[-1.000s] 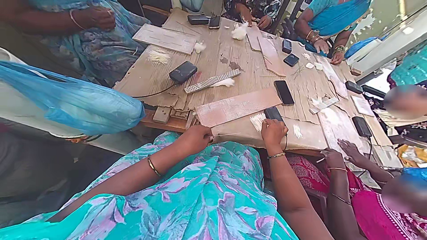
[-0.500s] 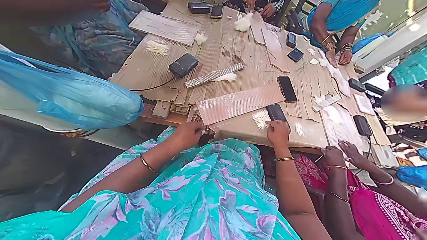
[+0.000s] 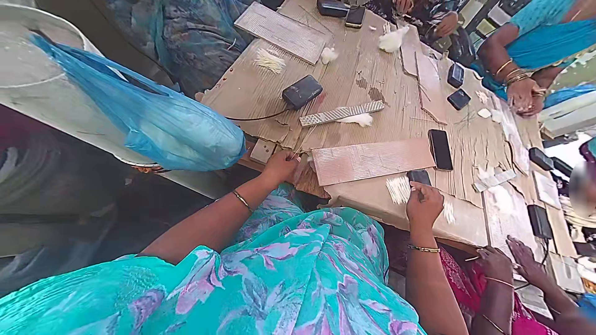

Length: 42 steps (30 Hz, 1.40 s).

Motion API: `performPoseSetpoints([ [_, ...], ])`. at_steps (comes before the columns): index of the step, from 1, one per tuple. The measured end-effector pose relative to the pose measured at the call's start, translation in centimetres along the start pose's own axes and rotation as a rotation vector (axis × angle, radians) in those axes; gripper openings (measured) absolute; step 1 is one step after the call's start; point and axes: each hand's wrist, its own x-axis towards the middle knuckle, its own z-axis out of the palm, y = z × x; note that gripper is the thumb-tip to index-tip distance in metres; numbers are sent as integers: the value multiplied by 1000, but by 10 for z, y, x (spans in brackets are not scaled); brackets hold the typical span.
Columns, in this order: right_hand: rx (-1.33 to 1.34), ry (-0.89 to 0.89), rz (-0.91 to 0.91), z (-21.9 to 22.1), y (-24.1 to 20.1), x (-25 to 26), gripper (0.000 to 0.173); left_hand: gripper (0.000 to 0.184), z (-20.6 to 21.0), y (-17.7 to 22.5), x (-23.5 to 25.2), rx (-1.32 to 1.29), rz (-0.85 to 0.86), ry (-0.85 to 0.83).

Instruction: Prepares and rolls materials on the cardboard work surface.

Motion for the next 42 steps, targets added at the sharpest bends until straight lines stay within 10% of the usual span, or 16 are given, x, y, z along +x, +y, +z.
performPoseSetpoints([
  [8,135,-269,-588,63,-133,2,25,34,24,4,24,159,122,-3],
  [13,116,-404,-658,88,-155,-30,25,25,23,3,30,176,119,3],
  [22,169,-353,-539,69,-134,-32,25,25,0,0,46,-246,-79,39],
  [33,1048,-518,264,33,-198,-28,27,7,22,36,-25,-660,221,-223],
  [42,1121,-387,355,21,-203,-44,5,12,29,27,-40,-631,259,-295],
])
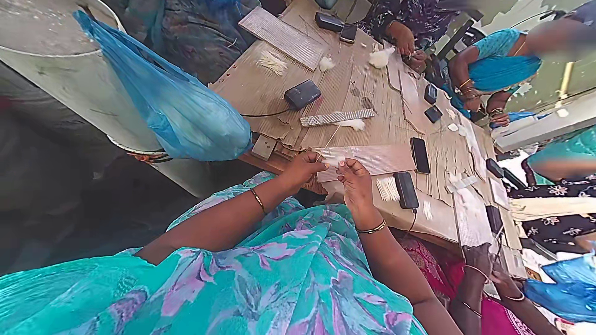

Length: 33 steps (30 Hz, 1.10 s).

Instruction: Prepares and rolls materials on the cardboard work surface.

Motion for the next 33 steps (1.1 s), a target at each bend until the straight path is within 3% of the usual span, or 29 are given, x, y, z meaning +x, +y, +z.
performPoseSetpoints([
  [3,66,44,39,-2,-3,-3,6,14,-1,4,-1,20,-8,-14],
  [6,115,49,100,-2,-5,-5,6,3,-1,8,-1,15,-29,-19],
  [10,82,10,111,2,2,-2,8,21,0,12,-1,-17,-21,-6],
  [15,43,-41,111,7,14,3,8,7,-2,1,8,109,30,50],
  [21,191,80,200,3,27,28,12,12,-15,-8,21,223,-51,162],
  [33,303,106,287,-42,43,26,12,29,-32,-18,58,746,-162,346],
])
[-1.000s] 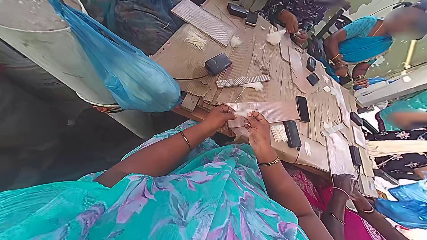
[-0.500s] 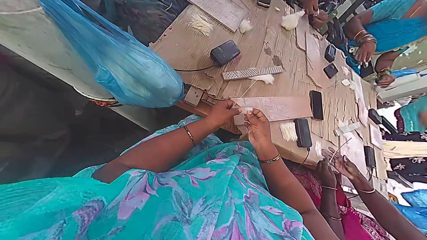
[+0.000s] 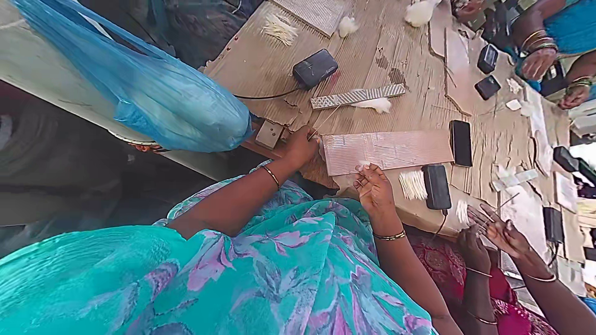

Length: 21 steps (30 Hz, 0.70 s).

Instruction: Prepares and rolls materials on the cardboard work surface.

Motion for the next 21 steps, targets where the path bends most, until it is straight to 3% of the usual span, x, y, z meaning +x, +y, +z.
performPoseSetpoints([
  [6,49,-39,-10,-26,-5,-5,15,27,8,14,7,210,12,1],
  [11,74,-127,-41,-38,-3,-10,16,40,10,18,14,290,-43,-34],
  [15,90,-180,-80,-40,-13,-22,15,42,9,31,-8,219,-22,72],
  [17,102,-224,-121,-39,-17,-29,15,37,12,45,-33,152,89,94],
  [21,93,-291,-164,-31,-21,-45,17,23,31,68,-90,-213,295,-118],
])
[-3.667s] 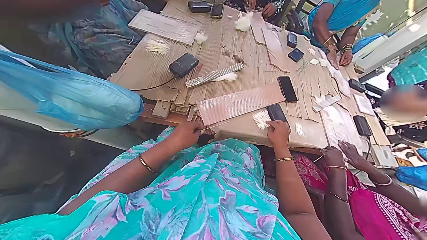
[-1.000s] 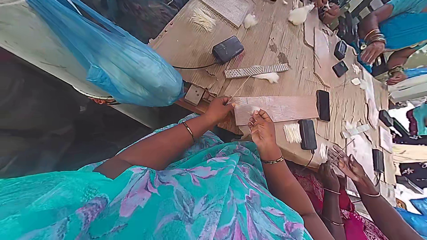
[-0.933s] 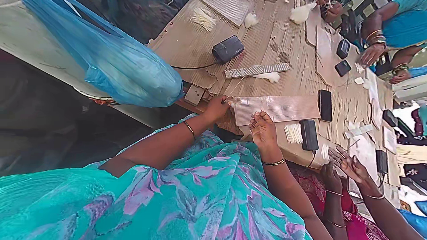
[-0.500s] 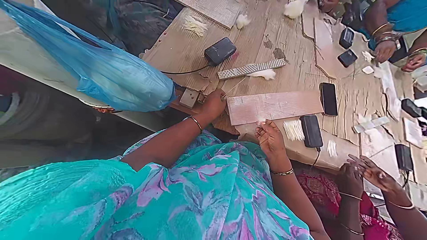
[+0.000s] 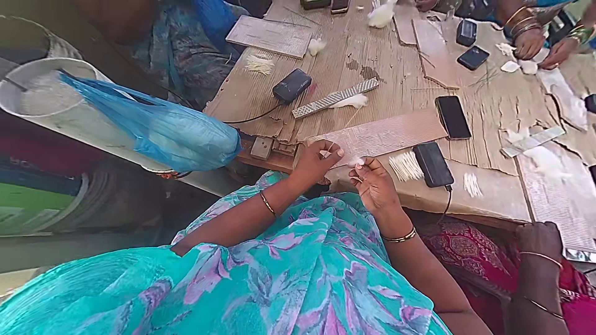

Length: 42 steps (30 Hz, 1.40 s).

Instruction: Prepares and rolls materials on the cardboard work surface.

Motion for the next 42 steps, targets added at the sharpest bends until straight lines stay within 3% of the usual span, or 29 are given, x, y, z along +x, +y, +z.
performPoseSetpoints([
  [4,16,-42,-52,8,2,-9,18,16,12,11,-23,-291,-10,-161],
  [7,43,-72,-66,11,2,-15,17,5,14,13,-30,-306,2,-140],
  [11,133,-62,-108,14,2,-20,22,7,12,18,-41,-297,1,-146],
  [16,-100,-225,-318,9,-1,-23,30,12,6,29,-51,-266,-38,-161],
  [20,-78,-36,-267,14,-6,-29,18,11,4,35,-55,-229,-68,-139],
  [26,-30,-30,-259,13,-8,-31,17,9,2,38,-54,-245,-61,-134],
  [31,-7,38,-233,15,-7,-29,17,22,3,34,-55,-321,-79,-146],
  [37,-50,59,-269,18,-1,-29,15,10,10,32,-50,-288,-56,-145],
  [42,-64,68,-275,18,0,-29,14,20,15,31,-50,-250,-72,-137],
])
